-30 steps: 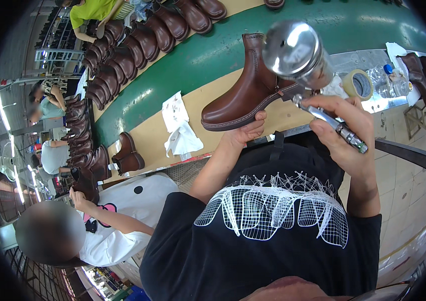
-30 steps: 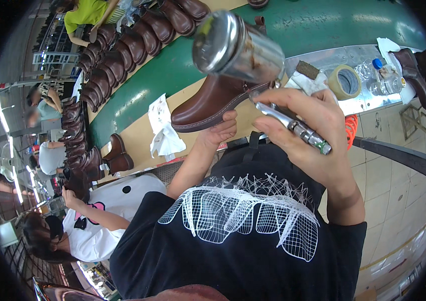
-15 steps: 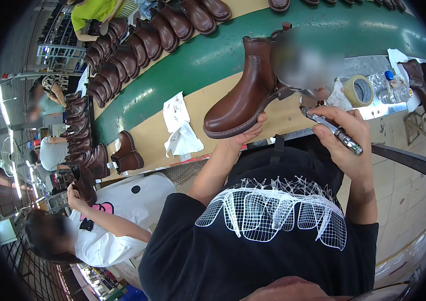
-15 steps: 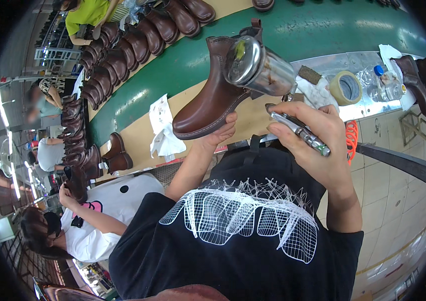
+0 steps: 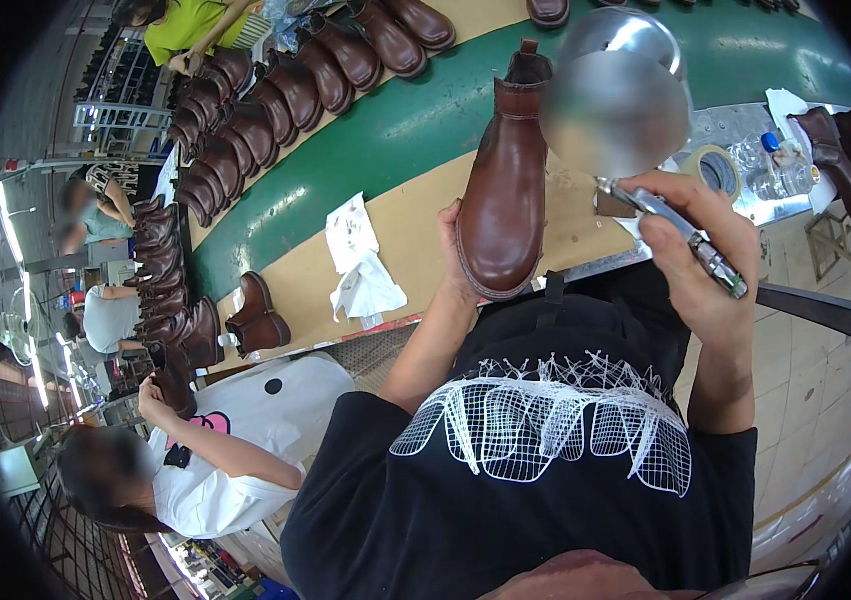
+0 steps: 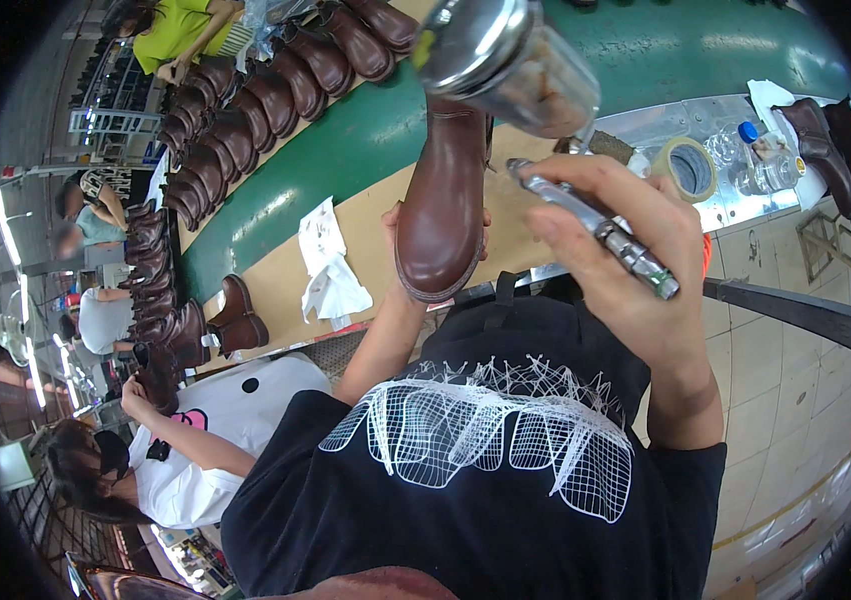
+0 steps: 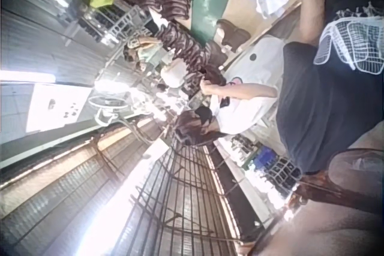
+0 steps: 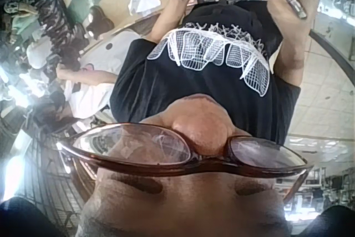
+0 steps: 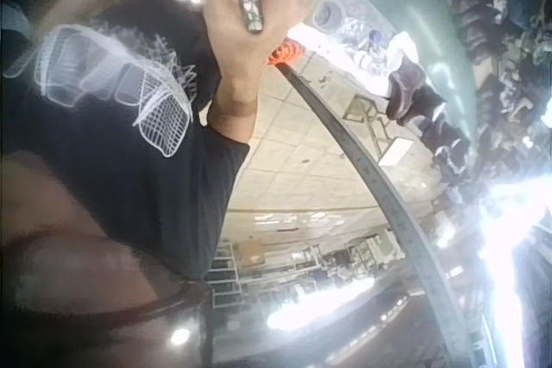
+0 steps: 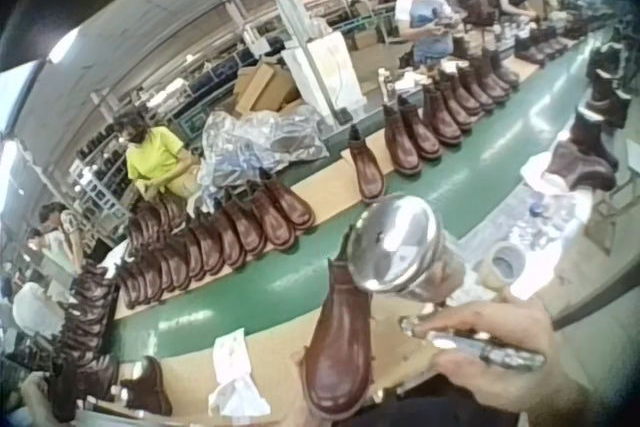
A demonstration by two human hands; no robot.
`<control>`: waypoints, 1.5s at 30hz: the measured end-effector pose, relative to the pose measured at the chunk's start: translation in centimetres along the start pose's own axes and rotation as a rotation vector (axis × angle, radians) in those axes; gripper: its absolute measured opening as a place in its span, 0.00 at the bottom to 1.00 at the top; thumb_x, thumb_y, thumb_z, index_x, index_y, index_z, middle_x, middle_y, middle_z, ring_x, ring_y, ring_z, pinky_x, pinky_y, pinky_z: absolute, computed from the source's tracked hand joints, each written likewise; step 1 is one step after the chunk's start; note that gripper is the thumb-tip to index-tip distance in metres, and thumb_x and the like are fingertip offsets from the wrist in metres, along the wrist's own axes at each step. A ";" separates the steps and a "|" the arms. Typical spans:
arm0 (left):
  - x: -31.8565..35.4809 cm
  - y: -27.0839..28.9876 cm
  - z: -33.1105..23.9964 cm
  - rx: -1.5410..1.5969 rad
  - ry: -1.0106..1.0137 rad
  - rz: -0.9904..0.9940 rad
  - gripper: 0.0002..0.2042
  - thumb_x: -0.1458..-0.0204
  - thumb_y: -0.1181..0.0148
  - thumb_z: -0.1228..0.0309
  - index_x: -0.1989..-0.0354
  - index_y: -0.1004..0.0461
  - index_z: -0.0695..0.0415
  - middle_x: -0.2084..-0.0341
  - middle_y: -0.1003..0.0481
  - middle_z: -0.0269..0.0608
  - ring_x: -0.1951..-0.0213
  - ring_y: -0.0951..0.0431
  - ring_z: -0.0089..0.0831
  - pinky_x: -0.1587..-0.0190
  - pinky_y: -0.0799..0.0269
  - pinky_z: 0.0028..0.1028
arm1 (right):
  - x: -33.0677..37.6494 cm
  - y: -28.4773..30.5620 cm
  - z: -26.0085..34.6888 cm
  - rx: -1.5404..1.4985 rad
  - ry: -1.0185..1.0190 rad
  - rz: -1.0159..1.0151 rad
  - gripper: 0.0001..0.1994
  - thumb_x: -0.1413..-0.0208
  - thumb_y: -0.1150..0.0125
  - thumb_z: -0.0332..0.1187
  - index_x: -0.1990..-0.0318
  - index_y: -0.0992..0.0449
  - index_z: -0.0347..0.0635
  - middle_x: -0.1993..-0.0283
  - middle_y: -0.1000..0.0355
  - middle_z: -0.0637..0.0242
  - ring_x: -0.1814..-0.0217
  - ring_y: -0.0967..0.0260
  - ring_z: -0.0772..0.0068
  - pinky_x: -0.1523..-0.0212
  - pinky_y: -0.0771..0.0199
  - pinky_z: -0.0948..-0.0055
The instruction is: Applying a finish to brown leather boots using a handheld airbrush spray gun on a factory assembly line.
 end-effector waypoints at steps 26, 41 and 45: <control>0.5 -2.2 -0.8 0.157 0.164 0.411 0.39 0.44 0.54 0.44 0.33 0.44 0.66 0.47 0.32 0.70 0.49 0.24 0.62 0.49 0.21 0.48 | 1.6 0.0 -2.1 -0.025 -0.065 0.092 0.11 0.41 0.40 0.28 0.53 0.22 0.34 0.63 0.24 0.68 0.66 0.33 0.84 0.65 0.34 0.82; 1.3 -0.5 -1.1 -0.048 -0.005 0.003 0.36 0.51 0.42 0.60 0.33 0.41 0.63 0.39 0.31 0.54 0.39 0.28 0.47 0.35 0.32 0.46 | 0.3 0.2 -1.9 -0.092 -0.183 0.005 0.11 0.37 0.43 0.30 0.53 0.21 0.34 0.63 0.25 0.70 0.67 0.35 0.85 0.65 0.36 0.83; 1.1 -0.5 -0.8 -0.078 0.033 -0.008 0.36 0.52 0.39 0.62 0.34 0.40 0.63 0.40 0.30 0.53 0.39 0.28 0.45 0.35 0.32 0.44 | 0.8 0.3 -1.3 -0.071 -0.127 -0.042 0.10 0.44 0.33 0.30 0.57 0.20 0.37 0.65 0.21 0.66 0.67 0.27 0.79 0.64 0.36 0.79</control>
Point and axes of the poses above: each hand's wrist, its own x-axis away from the middle knuckle, its own y-axis out of the back of the hand, z = x × y, the point moved 4 cm from there along -x, towards the middle knuckle
